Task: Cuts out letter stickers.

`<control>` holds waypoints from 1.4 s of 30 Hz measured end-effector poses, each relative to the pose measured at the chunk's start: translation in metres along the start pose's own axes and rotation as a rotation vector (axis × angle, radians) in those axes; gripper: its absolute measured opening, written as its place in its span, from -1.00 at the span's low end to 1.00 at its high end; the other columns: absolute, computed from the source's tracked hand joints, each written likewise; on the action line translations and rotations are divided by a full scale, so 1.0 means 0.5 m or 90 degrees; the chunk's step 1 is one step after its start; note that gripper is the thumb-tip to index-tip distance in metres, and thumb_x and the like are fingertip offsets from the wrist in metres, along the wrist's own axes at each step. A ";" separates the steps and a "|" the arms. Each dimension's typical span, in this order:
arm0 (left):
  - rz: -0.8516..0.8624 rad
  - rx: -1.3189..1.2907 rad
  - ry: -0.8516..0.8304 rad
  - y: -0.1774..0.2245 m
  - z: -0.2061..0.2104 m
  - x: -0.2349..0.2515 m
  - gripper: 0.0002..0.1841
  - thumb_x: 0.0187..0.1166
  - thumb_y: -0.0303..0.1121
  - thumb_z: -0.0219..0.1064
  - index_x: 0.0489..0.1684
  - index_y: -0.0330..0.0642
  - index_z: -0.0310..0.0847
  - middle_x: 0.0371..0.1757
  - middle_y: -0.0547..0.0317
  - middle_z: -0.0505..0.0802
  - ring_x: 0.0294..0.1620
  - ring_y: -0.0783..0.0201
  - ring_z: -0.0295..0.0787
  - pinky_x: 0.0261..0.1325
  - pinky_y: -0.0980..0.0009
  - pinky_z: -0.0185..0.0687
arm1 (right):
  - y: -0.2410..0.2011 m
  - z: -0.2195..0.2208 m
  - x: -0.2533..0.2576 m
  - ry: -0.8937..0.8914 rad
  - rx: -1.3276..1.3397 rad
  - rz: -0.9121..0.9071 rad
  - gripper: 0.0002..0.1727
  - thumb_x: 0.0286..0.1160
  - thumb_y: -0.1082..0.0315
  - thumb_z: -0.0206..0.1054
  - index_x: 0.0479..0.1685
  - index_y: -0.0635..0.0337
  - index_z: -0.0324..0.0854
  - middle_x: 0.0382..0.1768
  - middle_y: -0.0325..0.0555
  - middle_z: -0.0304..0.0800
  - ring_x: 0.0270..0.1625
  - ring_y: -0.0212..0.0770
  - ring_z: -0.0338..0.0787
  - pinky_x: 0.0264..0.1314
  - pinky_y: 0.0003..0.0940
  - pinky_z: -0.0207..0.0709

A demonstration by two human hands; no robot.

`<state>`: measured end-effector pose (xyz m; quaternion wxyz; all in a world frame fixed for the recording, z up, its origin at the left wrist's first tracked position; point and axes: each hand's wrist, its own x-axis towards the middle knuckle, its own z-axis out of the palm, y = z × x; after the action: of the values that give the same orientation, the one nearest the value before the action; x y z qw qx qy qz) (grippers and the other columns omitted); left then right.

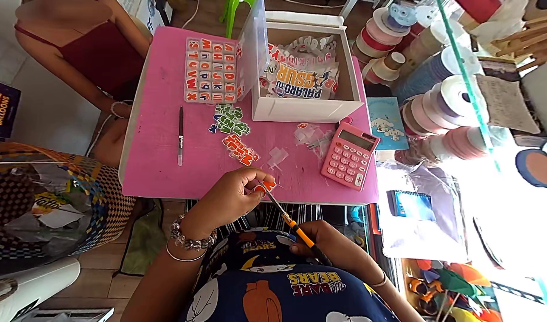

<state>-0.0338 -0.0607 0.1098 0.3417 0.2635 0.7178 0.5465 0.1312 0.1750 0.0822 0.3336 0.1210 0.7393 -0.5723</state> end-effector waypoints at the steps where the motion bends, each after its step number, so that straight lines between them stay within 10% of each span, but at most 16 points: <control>1: 0.000 0.000 -0.001 0.000 0.000 0.001 -0.72 0.57 -0.47 0.34 0.20 -0.13 0.73 0.17 0.25 0.80 -0.15 0.59 0.74 -0.14 0.68 0.67 | 0.001 0.000 0.000 0.002 0.001 -0.003 -0.60 0.33 -0.03 0.60 -0.56 0.01 0.59 -0.72 -0.51 0.47 -0.66 -0.63 0.43 -0.58 -0.67 0.26; 42: 0.003 0.005 0.007 0.002 0.002 -0.002 -0.72 0.56 -0.47 0.35 0.19 -0.10 0.75 0.15 0.27 0.80 -0.18 0.59 0.74 -0.17 0.68 0.67 | 0.005 0.000 -0.004 0.003 0.005 0.008 -0.60 0.32 -0.03 0.61 -0.54 0.02 0.59 -0.72 -0.49 0.48 -0.66 -0.62 0.43 -0.57 -0.67 0.27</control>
<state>-0.0325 -0.0605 0.1109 0.3351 0.2634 0.7214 0.5458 0.1338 0.1762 0.0816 0.3350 0.1281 0.7368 -0.5732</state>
